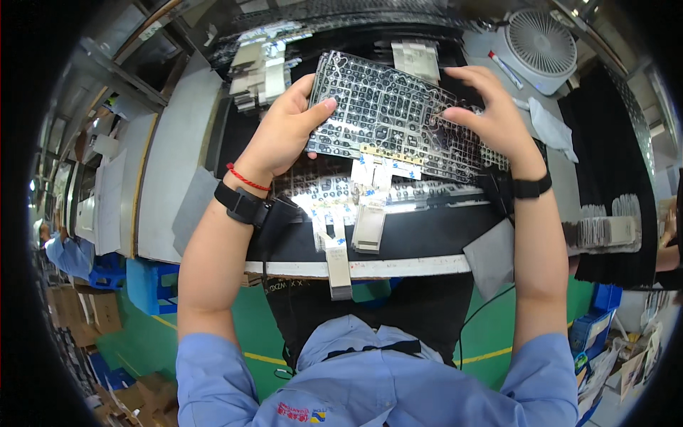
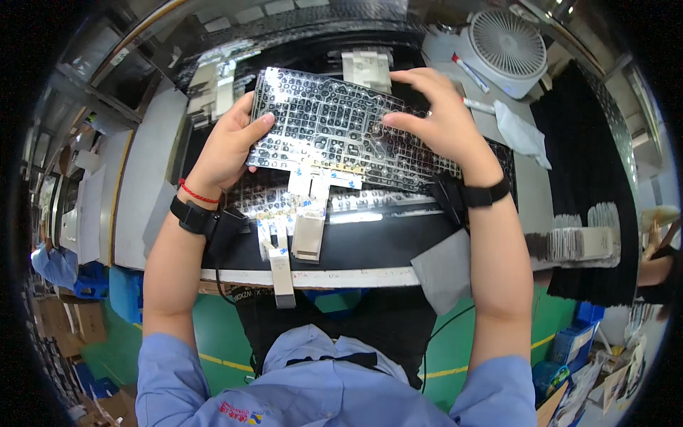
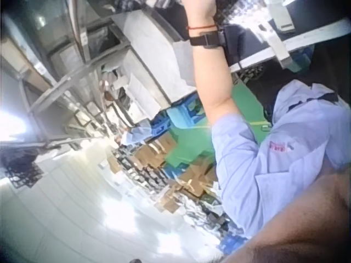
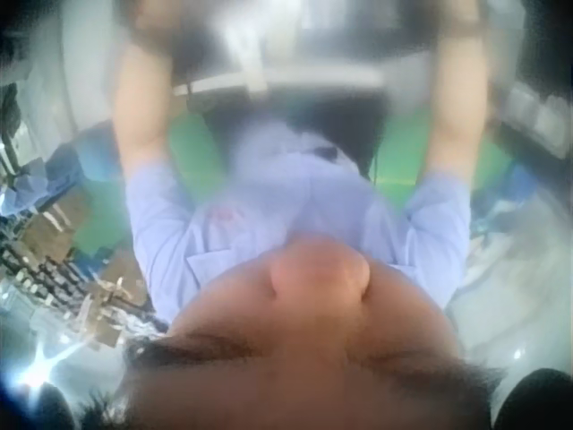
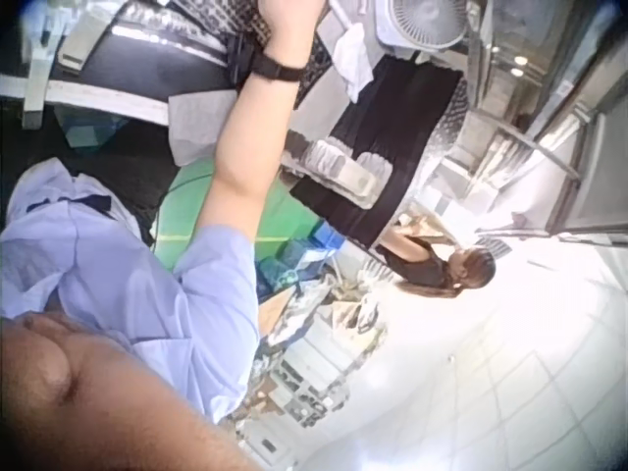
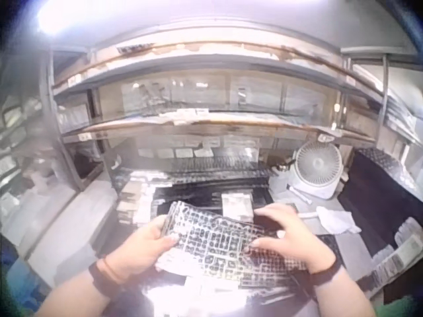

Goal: Inspecting and sorting stacks of metallic keyboard backplates or internal membranes.

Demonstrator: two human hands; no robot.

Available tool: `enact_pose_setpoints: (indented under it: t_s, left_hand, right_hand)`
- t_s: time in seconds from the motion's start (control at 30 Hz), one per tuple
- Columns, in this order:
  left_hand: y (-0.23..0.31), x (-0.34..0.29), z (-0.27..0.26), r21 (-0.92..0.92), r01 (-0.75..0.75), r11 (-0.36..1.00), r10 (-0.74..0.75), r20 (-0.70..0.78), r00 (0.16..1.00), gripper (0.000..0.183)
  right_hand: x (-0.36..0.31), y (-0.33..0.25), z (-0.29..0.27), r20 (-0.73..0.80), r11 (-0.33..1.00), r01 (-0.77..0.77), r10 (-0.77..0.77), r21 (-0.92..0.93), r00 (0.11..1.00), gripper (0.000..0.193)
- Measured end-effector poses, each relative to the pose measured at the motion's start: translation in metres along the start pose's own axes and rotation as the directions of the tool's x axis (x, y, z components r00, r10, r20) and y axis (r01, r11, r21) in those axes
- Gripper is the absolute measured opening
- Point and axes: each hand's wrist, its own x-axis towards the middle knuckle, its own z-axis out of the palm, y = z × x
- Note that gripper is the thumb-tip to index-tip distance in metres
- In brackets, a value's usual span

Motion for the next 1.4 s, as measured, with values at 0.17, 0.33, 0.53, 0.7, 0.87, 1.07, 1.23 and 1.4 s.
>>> enact_pose_setpoints:
  t_s: [0.17, 0.33, 0.53, 0.7, 0.87, 1.07, 1.23, 1.4]
  left_hand:
    - [0.022, 0.001, -0.036, -0.164, -0.245, 0.955, 0.230, -0.107, 0.967, 0.030]
    - [0.018, 0.005, -0.104, -0.393, -0.399, 0.829, 0.215, -0.433, 0.875, 0.040]
    - [0.008, 0.012, -0.120, -0.233, -0.545, 0.806, 0.171, -0.789, 0.590, 0.057]
    - [0.012, 0.007, -0.099, 0.010, -0.516, 0.856, 0.296, -0.829, 0.475, 0.037]
    - [0.018, 0.005, -0.075, 0.015, -0.528, 0.849, 0.342, -0.777, 0.528, 0.026]
    - [0.014, 0.004, -0.071, -0.023, -0.518, 0.855, 0.366, -0.681, 0.634, 0.021]
    - [0.012, 0.003, -0.075, -0.131, -0.503, 0.854, 0.374, -0.518, 0.769, 0.018]
    - [0.016, 0.001, -0.066, -0.226, -0.398, 0.889, 0.306, -0.353, 0.884, 0.017]
  right_hand:
    - [0.002, -0.001, -0.027, -0.463, 0.955, 0.095, -0.221, -0.280, 0.859, 0.030]
    - [0.003, 0.007, -0.016, -0.392, 0.999, 0.042, -0.051, -0.031, 0.919, 0.026]
    - [-0.006, 0.017, 0.002, 0.184, 0.999, -0.032, 0.025, 0.035, 0.983, 0.041]
    - [-0.009, 0.011, 0.006, 0.441, 0.989, -0.147, 0.143, -0.025, 0.886, 0.061]
    - [-0.005, 0.007, 0.007, 0.477, 0.982, -0.141, 0.185, -0.127, 0.859, 0.062]
    - [-0.003, -0.003, 0.006, 0.456, 0.967, -0.205, 0.253, -0.153, 0.853, 0.063]
    - [-0.003, 0.004, 0.006, 0.489, 0.977, -0.162, 0.210, -0.139, 0.847, 0.064]
    - [-0.007, 0.009, 0.008, 0.439, 0.974, -0.047, 0.143, -0.222, 0.887, 0.066]
